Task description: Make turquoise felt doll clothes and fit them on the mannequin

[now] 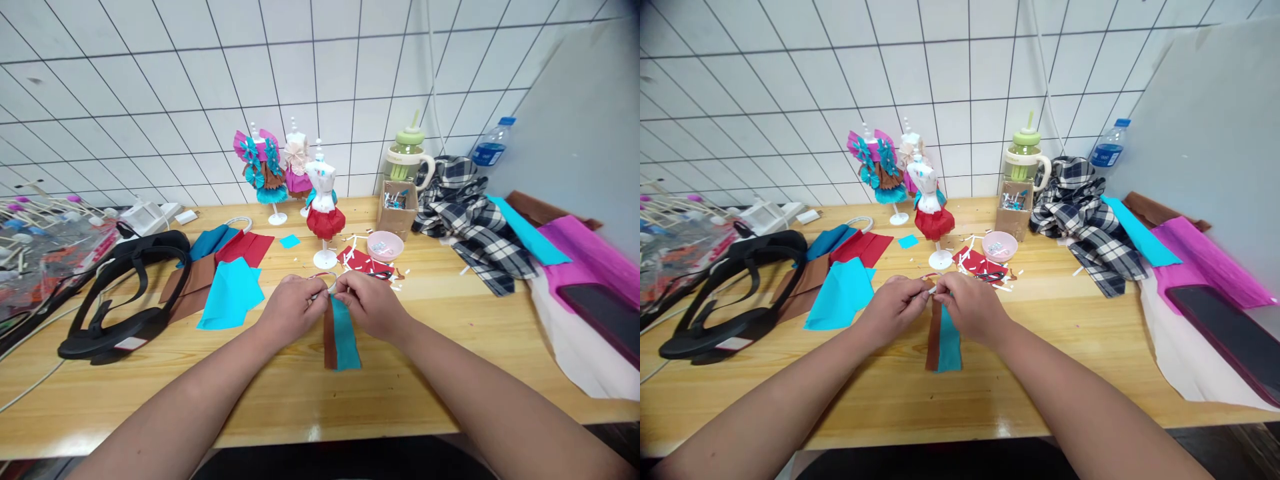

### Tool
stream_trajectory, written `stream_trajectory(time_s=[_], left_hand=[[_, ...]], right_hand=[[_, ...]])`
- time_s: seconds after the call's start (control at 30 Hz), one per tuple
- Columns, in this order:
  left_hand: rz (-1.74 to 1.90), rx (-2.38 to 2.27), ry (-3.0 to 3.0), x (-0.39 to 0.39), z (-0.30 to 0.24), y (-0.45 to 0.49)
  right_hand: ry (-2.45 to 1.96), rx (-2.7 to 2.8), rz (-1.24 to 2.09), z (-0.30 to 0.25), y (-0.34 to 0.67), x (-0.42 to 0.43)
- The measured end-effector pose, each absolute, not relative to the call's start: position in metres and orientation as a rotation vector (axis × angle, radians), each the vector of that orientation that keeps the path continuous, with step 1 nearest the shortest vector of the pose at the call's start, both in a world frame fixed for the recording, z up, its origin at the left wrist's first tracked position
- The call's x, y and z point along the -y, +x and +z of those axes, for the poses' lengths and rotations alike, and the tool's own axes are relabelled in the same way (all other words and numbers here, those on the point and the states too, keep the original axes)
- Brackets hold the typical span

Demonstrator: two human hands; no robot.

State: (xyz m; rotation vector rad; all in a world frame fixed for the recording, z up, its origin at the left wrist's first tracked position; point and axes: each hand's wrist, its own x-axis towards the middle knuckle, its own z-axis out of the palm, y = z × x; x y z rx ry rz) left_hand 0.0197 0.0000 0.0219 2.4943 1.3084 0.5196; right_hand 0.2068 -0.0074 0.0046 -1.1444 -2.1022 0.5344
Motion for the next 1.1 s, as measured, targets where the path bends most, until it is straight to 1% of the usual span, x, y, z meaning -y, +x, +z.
stream_trajectory(time_s=[0.13,0.23,0.3,0.37,0.47,0.57,0.67,0.77,0.87,0.93,1.0,1.03,1.1], left_hand=[[0.686,-1.354,2.303,-0.003,0.019,0.019],[0.895,-1.523,1.997,-0.017,0.020,0.005],[0.938,-1.612,1.926,-0.029,0.021,-0.007],[0.778,-1.593,2.061,-0.038,0.020,-0.017],[0.442,-1.499,2.350,-0.038,0.014,-0.017],[0.253,-1.502,2.492,-0.031,0.006,-0.009],[0.166,-1.647,2.504,-0.031,0.001,-0.010],[0.138,-1.906,2.460,-0.038,0.001,-0.024],[0.103,-2.124,2.443,-0.043,0.006,-0.036],[0.202,-2.214,2.450,-0.042,0.012,-0.036],[0.402,-2.157,2.477,-0.037,0.018,-0.029],[0.477,-2.031,2.487,-0.034,0.021,-0.024],[0.547,-1.612,2.441,-0.027,0.022,-0.011]], right_hand=[[-1.177,2.119,0.445,0.008,0.202,0.012],[-1.216,2.067,0.427,0.011,0.207,0.011],[-1.237,2.001,0.441,0.011,0.213,0.009],[-1.233,1.924,0.475,0.010,0.219,0.004],[-1.236,1.849,0.509,0.007,0.225,-0.001],[-1.249,1.844,0.528,0.005,0.226,-0.003],[-1.253,1.880,0.524,0.005,0.225,-0.002],[-1.257,1.893,0.539,0.005,0.225,-0.002],[-1.239,1.874,0.649,0.002,0.224,-0.005],[-1.219,1.851,0.759,0.000,0.223,-0.007],[-1.211,1.821,0.865,-0.002,0.222,-0.009],[-1.210,1.807,0.912,-0.002,0.221,-0.009],[-1.213,1.793,0.981,-0.003,0.220,-0.008]])
